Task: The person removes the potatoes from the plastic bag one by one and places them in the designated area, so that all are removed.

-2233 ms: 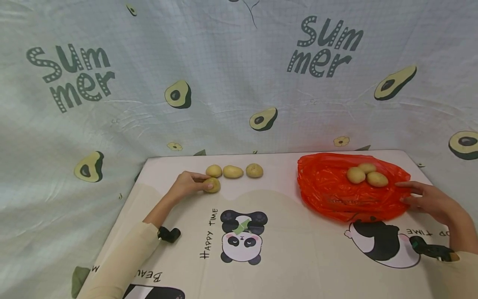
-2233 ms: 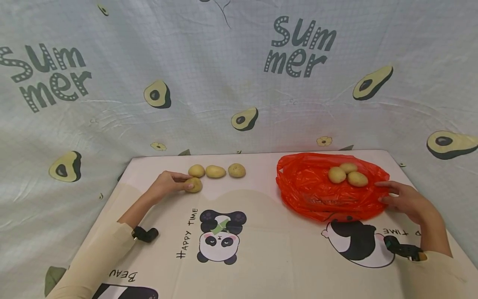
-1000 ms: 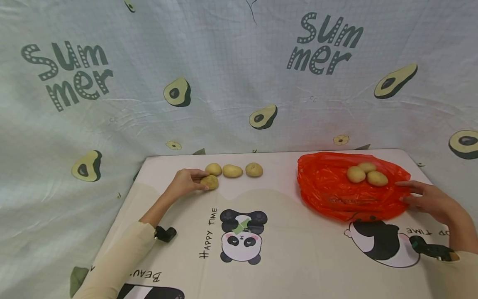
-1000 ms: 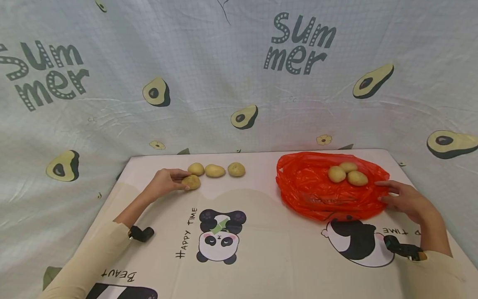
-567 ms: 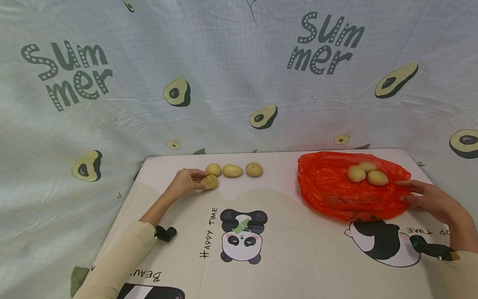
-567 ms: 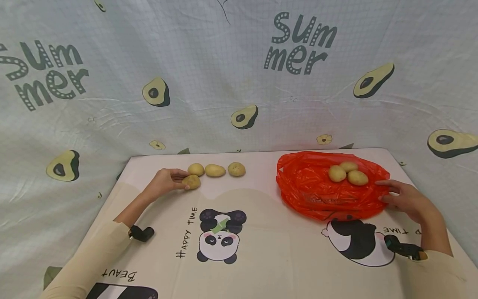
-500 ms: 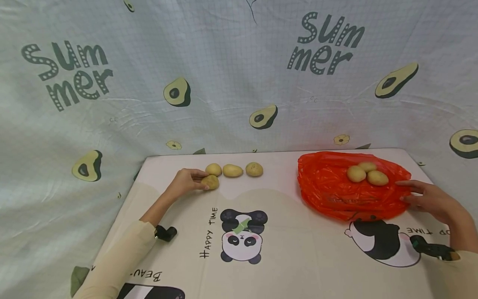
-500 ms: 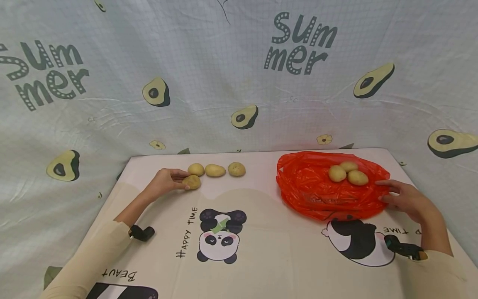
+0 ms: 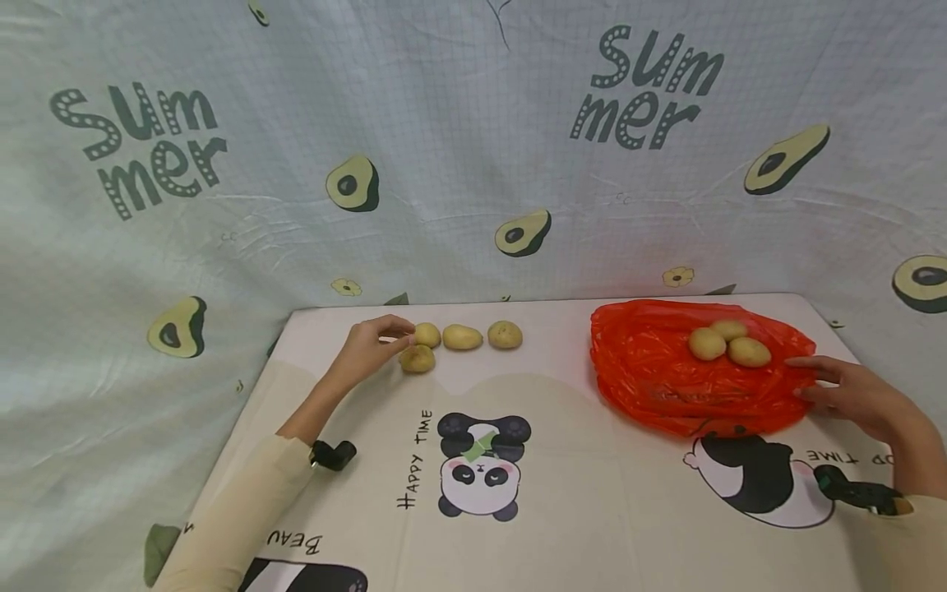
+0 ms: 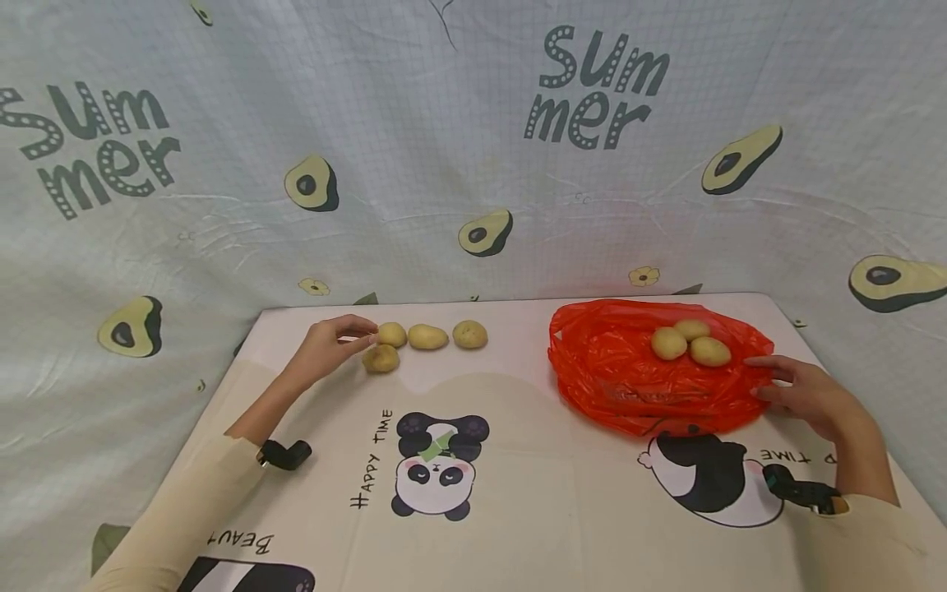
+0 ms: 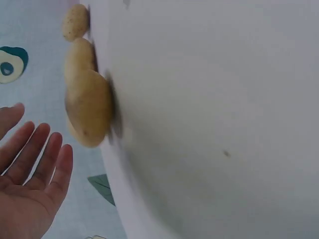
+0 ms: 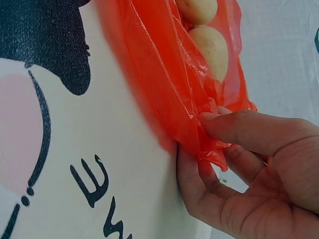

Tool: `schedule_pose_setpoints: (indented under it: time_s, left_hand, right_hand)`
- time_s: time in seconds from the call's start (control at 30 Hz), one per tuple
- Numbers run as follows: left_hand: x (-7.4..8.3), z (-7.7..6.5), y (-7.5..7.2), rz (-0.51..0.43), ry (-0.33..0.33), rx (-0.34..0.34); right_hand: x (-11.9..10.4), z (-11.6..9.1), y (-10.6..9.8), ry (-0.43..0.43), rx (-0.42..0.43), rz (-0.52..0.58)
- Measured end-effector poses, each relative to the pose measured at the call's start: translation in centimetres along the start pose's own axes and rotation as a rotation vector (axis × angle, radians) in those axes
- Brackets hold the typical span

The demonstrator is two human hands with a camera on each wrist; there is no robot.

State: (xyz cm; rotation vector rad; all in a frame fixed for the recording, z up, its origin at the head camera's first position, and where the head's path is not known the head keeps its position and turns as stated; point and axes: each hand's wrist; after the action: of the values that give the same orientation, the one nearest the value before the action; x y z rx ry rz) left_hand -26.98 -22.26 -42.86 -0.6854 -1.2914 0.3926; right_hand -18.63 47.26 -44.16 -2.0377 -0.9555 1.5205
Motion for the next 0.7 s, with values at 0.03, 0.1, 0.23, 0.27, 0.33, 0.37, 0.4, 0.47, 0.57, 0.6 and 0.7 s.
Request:
schedule_pose_setpoints:
  time_s: [0.03, 0.1, 0.23, 0.27, 0.33, 0.37, 0.4, 0.47, 0.57, 0.6, 0.7]
  left_hand:
    - [0.4, 0.1, 0.1, -0.008, 0.014, 0.016]
    - [1.2, 0.2, 0.3, -0.026, 0.025, 0.030]
    - [2.6, 0.3, 1.2, -0.058, 0.025, 0.007]
    - [2.9, 0.2, 1.5, -0.059, 0.021, -0.004]
    - [3.6, 0.3, 2.0, -0.060, 0.019, -0.020]
    - [3.9, 0.3, 2.3, -0.061, 0.020, -0.026]
    - [4.2, 0.3, 2.6, -0.059, 0.019, -0.034]
    - [4.8, 0.4, 3.1, -0.052, 0.028, -0.046]
    - [5.7, 0.6, 3.8, -0.062, 0.055, -0.064]
    - [6.0, 0.6, 4.0, -0.067, 0.067, -0.069]
    - [7.0, 0.8, 4.7, -0.095, 0.103, -0.086]
  right_hand:
    - [0.0, 0.0, 0.0, 0.004, 0.000, 0.000]
    - [-0.1, 0.0, 0.0, 0.011, 0.002, 0.001]
    - [0.0, 0.0, 0.0, 0.015, -0.002, 0.006]
    - [0.0, 0.0, 0.1, 0.014, -0.004, 0.007]
    - [0.1, 0.0, 0.1, 0.011, -0.007, 0.011]
    - [0.2, 0.1, 0.1, 0.008, -0.009, 0.012]
    - [0.2, 0.1, 0.1, 0.008, -0.009, 0.013]
    - [0.3, 0.1, 0.2, 0.009, -0.007, 0.018]
    - [0.4, 0.2, 0.2, 0.011, -0.003, 0.022]
    - [0.4, 0.2, 0.3, 0.010, -0.003, 0.024]
    - [0.5, 0.3, 0.3, 0.013, 0.000, 0.023]
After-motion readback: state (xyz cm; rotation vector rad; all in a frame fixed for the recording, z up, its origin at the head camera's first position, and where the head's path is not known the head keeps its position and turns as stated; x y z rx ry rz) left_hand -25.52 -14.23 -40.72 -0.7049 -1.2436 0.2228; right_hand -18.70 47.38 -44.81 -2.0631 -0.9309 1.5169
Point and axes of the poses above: each hand's wrist, its own z-axis towards the middle knuckle, its own y-axis out of the palm, x = y × z, and after that the axes turned 4 degrees about -y, right-handed
